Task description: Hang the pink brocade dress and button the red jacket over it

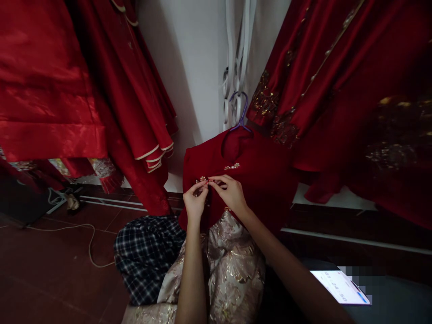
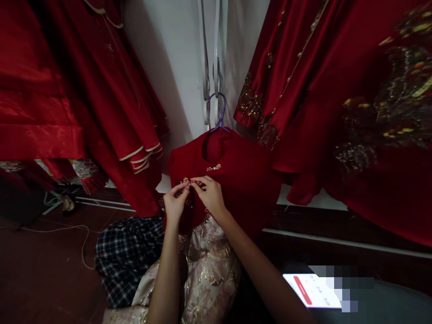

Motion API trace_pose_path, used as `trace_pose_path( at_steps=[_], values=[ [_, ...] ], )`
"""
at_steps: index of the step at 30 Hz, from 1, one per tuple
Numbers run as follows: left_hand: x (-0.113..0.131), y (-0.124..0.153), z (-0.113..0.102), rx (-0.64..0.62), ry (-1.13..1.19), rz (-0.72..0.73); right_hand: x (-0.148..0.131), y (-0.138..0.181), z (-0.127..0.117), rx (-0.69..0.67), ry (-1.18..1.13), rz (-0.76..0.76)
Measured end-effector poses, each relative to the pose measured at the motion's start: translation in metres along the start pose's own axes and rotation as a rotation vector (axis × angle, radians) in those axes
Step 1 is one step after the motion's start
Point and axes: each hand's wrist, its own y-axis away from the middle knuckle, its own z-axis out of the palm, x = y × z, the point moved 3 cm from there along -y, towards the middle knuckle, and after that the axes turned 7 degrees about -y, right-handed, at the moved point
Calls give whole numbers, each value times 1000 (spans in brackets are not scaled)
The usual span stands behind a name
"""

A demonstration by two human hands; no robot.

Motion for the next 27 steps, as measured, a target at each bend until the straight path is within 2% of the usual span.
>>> trace_pose_path(
  at_steps=[3, 7, 11, 14, 17, 20, 25, 27],
  values=[
    [-4, -1, -1, 0, -17, -20, 1, 0, 5, 20, 43, -34],
    [-5, -3, 1, -76, -10, 21, 4, -2, 4, 0, 67, -4],
    [-6, -4, -4, -136, -58, 72, 5, 11, -17, -162, 17, 134],
    [-6, 1, -11, -230, -329, 139, 7, 31, -42, -264, 110, 211],
    [-10, 10, -14, -400, -625, 160, 19, 48, -58, -382, 186, 293],
    [-17, 15, -14, -489, -737, 141, 35, 56, -61, -465, 208, 359],
    [-28, 11, -14, -541, -751, 217, 49, 61, -50, -629, 199, 395],
    [-30, 10, -15, -550, -756, 219, 50, 62, -47, -639, 201, 395]
  ],
)
